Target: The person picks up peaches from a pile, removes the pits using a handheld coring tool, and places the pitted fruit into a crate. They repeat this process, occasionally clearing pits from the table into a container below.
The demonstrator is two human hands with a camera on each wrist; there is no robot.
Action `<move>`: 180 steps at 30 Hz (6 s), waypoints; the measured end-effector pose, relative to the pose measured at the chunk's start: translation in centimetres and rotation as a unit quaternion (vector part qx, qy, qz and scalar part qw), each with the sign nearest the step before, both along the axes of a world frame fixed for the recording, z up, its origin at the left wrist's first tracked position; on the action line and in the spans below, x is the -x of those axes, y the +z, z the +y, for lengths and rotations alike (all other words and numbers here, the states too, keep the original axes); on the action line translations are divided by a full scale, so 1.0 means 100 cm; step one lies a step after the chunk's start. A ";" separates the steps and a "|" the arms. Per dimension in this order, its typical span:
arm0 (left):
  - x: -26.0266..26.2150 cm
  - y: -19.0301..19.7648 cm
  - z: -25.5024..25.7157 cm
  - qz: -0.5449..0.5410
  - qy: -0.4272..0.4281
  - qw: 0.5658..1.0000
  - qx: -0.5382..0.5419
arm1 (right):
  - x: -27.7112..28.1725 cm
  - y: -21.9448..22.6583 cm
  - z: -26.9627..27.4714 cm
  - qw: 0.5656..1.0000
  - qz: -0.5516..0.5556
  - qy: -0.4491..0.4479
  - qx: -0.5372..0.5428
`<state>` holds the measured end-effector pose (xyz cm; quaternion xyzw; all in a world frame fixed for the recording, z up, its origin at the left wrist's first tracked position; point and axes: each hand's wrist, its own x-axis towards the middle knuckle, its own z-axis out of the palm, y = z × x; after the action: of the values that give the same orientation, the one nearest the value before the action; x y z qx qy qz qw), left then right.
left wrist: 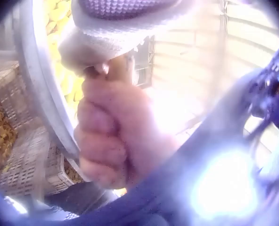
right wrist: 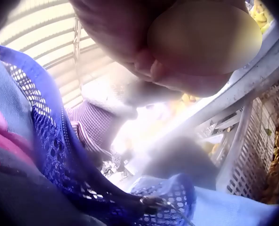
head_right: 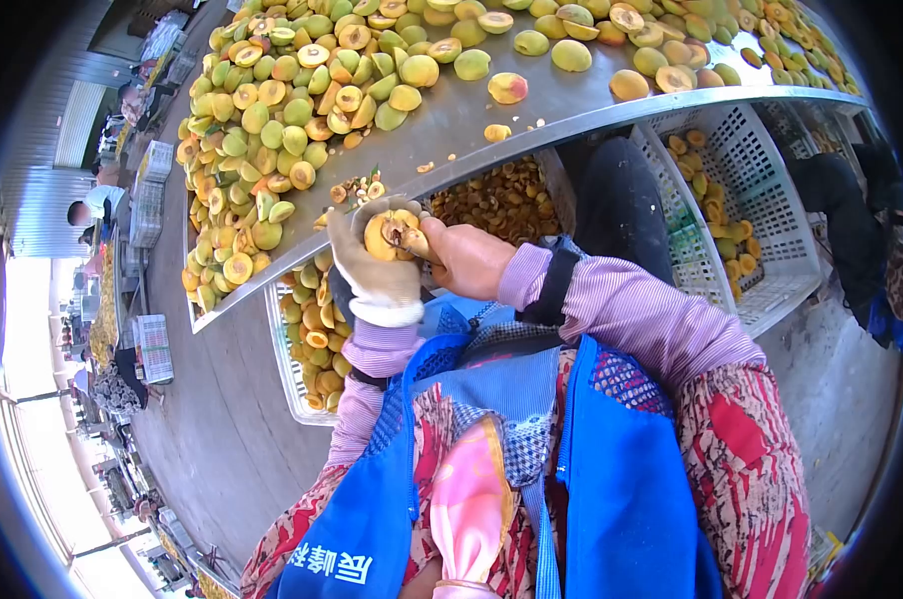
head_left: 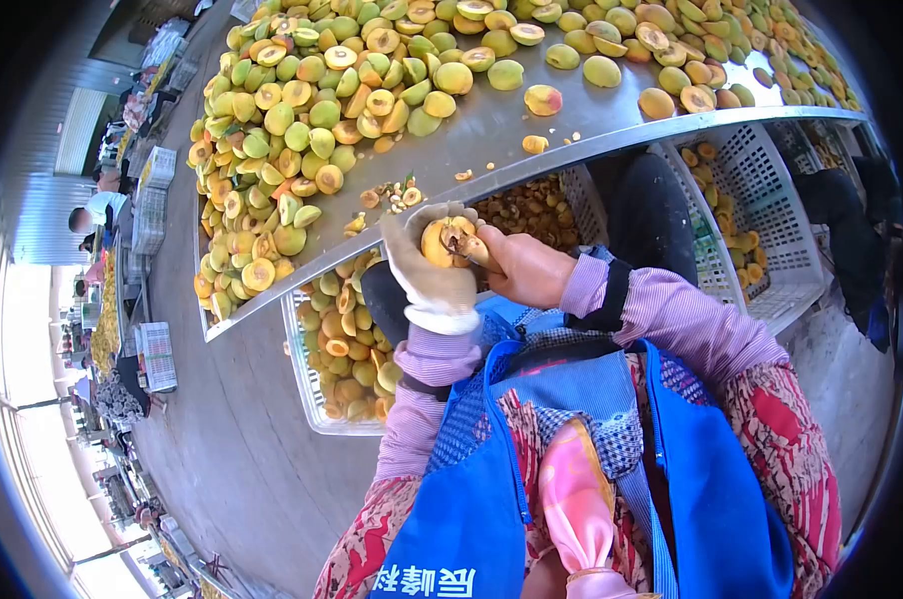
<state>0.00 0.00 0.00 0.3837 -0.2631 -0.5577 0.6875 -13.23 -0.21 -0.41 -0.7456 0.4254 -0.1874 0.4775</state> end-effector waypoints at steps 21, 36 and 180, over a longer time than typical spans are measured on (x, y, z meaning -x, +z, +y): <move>-0.012 -0.002 0.001 -0.166 -0.129 0.977 0.022 | 0.015 0.014 0.001 0.789 -0.229 0.099 -0.561; -0.014 -0.062 -0.021 0.223 0.017 0.959 -0.174 | -0.004 -0.019 -0.008 0.968 0.206 0.012 0.145; -0.067 0.016 -0.048 0.016 -0.119 0.991 -0.054 | -0.007 0.011 -0.007 0.972 -0.130 -0.017 -0.196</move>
<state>6.68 -4.77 1.55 0.3766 -0.2653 -0.6552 0.5987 -12.54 -0.89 0.70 -0.5996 0.4011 -0.2039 0.6618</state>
